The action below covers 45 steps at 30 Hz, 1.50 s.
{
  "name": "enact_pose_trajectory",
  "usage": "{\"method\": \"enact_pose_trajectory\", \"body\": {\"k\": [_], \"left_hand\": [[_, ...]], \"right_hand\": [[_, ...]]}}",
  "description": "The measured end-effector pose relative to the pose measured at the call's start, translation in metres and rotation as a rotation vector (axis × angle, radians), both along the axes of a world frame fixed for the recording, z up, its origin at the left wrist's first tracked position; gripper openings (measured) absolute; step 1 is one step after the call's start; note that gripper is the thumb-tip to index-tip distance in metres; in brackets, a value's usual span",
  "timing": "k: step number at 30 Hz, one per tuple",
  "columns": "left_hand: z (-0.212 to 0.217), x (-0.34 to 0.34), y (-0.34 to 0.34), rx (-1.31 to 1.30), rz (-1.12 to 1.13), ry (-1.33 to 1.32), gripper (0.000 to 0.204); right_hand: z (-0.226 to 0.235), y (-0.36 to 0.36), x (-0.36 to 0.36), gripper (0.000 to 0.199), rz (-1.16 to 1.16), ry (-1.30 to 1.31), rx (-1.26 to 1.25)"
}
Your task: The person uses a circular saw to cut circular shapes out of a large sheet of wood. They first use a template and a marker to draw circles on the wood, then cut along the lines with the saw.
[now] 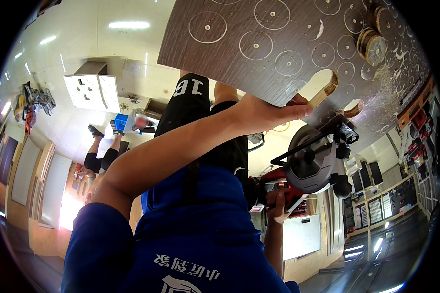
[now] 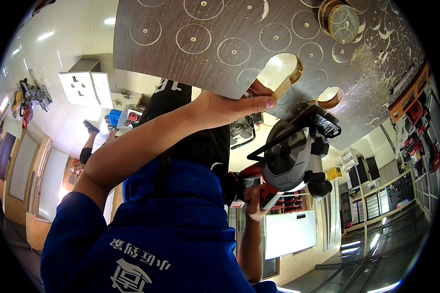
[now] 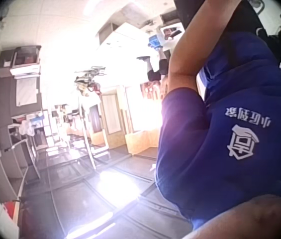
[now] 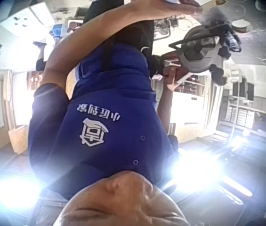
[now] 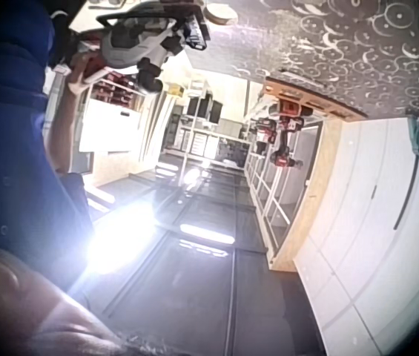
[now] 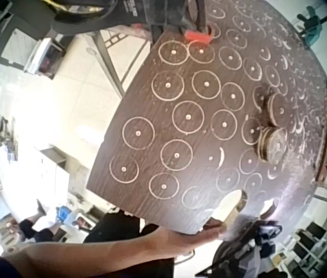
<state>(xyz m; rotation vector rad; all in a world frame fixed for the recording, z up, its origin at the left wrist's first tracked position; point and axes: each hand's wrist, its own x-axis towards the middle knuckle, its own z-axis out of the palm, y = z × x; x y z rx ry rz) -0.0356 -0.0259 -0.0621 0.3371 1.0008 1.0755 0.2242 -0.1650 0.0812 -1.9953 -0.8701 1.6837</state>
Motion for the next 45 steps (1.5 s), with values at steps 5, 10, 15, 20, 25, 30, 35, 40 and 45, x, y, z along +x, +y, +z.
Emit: {"method": "enact_pose_trajectory", "body": {"k": [5, 10, 15, 20, 25, 30, 35, 40, 45], "left_hand": [[0.0009, -0.0006, 0.0, -0.004, 0.012, 0.0, 0.026], [0.0033, -0.0031, 0.0009, -0.025, -0.008, 0.001, 0.027], [0.003, -0.0033, 0.0003, -0.019, 0.004, -0.008, 0.028], [0.0027, -0.0026, 0.0002, 0.0, 0.018, 0.003, 0.028], [0.0034, -0.0047, 0.0005, -0.015, -0.024, 0.024, 0.027], [0.0039, -0.0055, 0.0007, -0.012, -0.026, 0.035, 0.027], [0.0053, -0.0068, 0.0006, -0.025, -0.019, 0.019, 0.028], [0.0057, -0.0077, 0.0004, -0.03, -0.037, 0.018, 0.029], [0.005, -0.007, -0.0001, -0.031, -0.034, 0.029, 0.028]], "right_hand": [[-0.0001, 0.0039, -0.005, 0.01, 0.0, 0.038, 0.026], [0.0002, 0.0047, -0.0049, 0.01, 0.02, 0.038, 0.031], [0.0007, 0.0064, -0.0069, 0.01, 0.033, 0.021, 0.035], [0.0, 0.0062, -0.0048, 0.01, 0.026, 0.066, 0.041], [0.0003, 0.0047, -0.002, 0.01, 0.042, 0.058, 0.043], [0.0005, 0.0054, -0.0029, 0.011, 0.041, 0.041, 0.03], [0.0012, 0.0066, -0.0041, 0.011, 0.034, 0.038, 0.015], [0.0006, 0.0085, -0.0066, 0.009, 0.038, 0.036, 0.025], [0.0011, 0.0102, -0.0068, 0.009, 0.084, 0.013, 0.025]]}}
